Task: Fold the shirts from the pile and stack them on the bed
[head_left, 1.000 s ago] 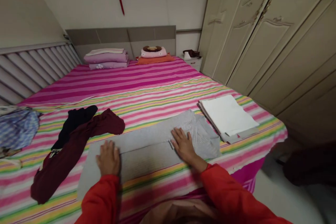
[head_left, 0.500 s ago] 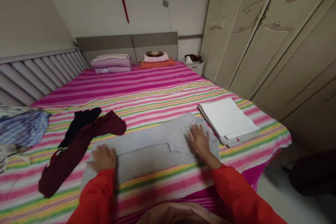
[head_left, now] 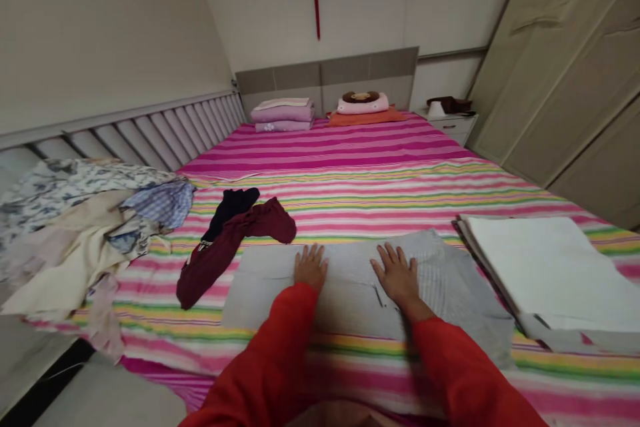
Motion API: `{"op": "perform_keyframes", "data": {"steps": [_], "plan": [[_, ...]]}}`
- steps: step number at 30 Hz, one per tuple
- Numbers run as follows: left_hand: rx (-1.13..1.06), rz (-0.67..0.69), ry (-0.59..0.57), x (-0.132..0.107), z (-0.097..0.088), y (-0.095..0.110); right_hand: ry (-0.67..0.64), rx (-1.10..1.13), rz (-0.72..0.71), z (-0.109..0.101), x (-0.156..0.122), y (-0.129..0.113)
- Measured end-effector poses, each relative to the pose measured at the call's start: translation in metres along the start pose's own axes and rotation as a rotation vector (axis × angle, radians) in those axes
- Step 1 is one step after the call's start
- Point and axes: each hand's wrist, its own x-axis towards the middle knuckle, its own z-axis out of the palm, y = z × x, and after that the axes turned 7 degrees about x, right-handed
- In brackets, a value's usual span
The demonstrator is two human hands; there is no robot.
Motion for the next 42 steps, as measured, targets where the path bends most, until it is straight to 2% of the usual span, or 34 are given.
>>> {"op": "perform_keyframes", "data": {"steps": [3, 6, 12, 15, 18, 20, 23, 25, 29, 36, 40, 42], "plan": [[0.053, -0.107, 0.001, 0.002, -0.009, -0.052, 0.009, -0.014, -0.004, 0.003, 0.000, 0.000], [0.075, -0.169, 0.040, 0.001, -0.014, -0.091, 0.013, -0.019, -0.014, 0.005, 0.001, -0.001], [0.084, -0.353, 0.066, -0.009, -0.025, -0.145, -0.014, -0.004, 0.023, 0.001, 0.002, -0.002], [0.052, -0.470, 0.056, -0.013, -0.036, -0.159, -0.028, 0.015, 0.027, -0.005, 0.001, -0.004], [0.023, -0.550, 0.156, -0.013, -0.039, -0.147, -0.025, 0.046, 0.021, -0.007, 0.001, -0.006], [0.013, -0.461, 0.235, -0.014, -0.034, -0.126, -0.021, 0.070, 0.015, -0.006, 0.002, -0.005], [0.021, -0.306, 0.219, -0.019, -0.020, -0.094, -0.018, 0.086, -0.010, -0.006, 0.004, 0.001], [0.036, -0.331, 0.196, -0.024, -0.012, -0.084, -0.015, 0.076, -0.013, -0.008, 0.007, 0.011], [0.027, -0.410, 0.230, -0.028, -0.008, -0.088, 0.007, 0.043, 0.068, -0.017, 0.017, 0.040], [0.001, -0.415, 0.221, -0.028, -0.013, -0.092, 0.035, 0.007, 0.166, -0.032, 0.032, 0.081], [-0.012, -0.418, 0.214, -0.028, -0.017, -0.087, 0.008, 0.036, 0.221, -0.042, 0.023, 0.095], [-0.021, -0.404, 0.212, -0.029, -0.020, -0.087, 0.079, 0.063, 0.241, -0.045, 0.010, 0.103]]}}
